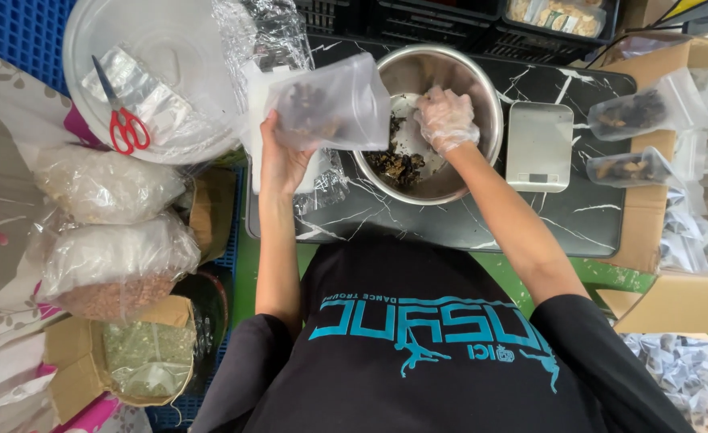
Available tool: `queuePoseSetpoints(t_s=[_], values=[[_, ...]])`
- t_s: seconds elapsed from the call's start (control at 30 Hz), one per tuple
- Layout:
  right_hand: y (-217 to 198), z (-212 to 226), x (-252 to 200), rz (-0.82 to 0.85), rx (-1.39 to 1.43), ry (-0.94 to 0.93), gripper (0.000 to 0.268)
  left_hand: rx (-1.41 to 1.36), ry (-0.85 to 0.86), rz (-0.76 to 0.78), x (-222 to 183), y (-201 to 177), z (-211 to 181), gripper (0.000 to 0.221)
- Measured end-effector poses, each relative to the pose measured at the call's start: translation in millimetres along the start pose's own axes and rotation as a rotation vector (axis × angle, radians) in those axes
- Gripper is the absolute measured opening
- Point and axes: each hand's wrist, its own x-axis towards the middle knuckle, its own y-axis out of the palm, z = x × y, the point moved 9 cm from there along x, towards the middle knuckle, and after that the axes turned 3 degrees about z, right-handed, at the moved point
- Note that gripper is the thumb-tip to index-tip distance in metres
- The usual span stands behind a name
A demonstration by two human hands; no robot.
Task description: Packaging dried food items into small plastic bags, weighing them on a scale, and placing them into a cardboard box for shipping.
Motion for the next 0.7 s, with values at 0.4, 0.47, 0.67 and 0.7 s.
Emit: queuePoseSetpoints(t_s=[0.4,0.47,0.67,0.7], values=[[-64,-38,-57,-0.310,1.484,-0.091,0.014,0.067,0.102,-0.055,-3,1,-8,0.062],[-80,-26,-68,-0.216,1.489,-0.202,0.016,0.069,0.091,-0.056,-1,8,-5,0.062],[-76,-10,-69,-0.047,1.369,-0.172,0.025,0.143,0.076,-0.016,-3,25,-2,0.059],[-70,-9,-66,0.008,1.382,-0.118,0.029,0.151,0.080,0.001,-4,27,-3,0.058]])
